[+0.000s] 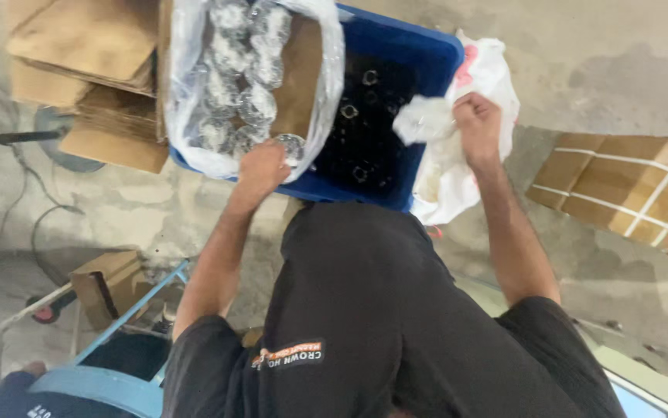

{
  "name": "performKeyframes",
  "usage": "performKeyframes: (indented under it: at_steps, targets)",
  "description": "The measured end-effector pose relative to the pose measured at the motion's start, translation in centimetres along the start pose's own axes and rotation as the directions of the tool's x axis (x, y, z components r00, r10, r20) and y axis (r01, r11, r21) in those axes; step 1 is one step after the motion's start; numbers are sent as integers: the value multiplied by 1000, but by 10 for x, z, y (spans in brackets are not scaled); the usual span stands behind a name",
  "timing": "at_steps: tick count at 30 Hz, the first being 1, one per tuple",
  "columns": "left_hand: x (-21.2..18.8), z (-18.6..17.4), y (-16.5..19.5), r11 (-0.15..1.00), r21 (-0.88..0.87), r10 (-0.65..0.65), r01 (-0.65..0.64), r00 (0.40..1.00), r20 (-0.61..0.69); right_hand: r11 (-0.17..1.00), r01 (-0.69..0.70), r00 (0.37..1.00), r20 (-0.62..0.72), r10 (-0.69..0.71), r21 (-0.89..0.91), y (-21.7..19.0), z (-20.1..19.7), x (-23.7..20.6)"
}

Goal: The person unwraps bubble-wrapped metal components from a bin, loads them one at a time into the stations of a multi-spindle machine, and pulls a red-handled lever to run the machine. They use scissors to trim material, remove finished components, and wrap them in bubble wrap in the bin.

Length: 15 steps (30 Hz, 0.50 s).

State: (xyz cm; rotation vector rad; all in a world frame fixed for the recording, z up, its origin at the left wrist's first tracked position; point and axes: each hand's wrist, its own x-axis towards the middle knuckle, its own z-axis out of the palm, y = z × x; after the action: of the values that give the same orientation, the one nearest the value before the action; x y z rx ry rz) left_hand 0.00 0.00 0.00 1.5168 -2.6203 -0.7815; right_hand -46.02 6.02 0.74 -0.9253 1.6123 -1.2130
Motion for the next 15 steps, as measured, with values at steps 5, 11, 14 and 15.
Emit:
performKeyframes:
  at_steps: [5, 11, 14, 15]
  targets:
    - [-18, -5, -10, 976, -210, -73, 57, 995, -69, 940, 8, 943, 316, 107, -342, 4, 5, -23]
    - [-19, -2, -32, 938, -280, -220, 204, 975, -26, 985, -172, 839, 523, 149, -6, 55, 114, -50]
    - [-21, 6, -27, 939, -341, -55, -41, 962, -266, 986, -138, 935, 339, 100, 90, 64, 95, -55]
    - [-23, 8, -28, 938, -348, -96, 4, 964, -248, 992, -107, 974, 208, 90, 73, 68, 74, -53]
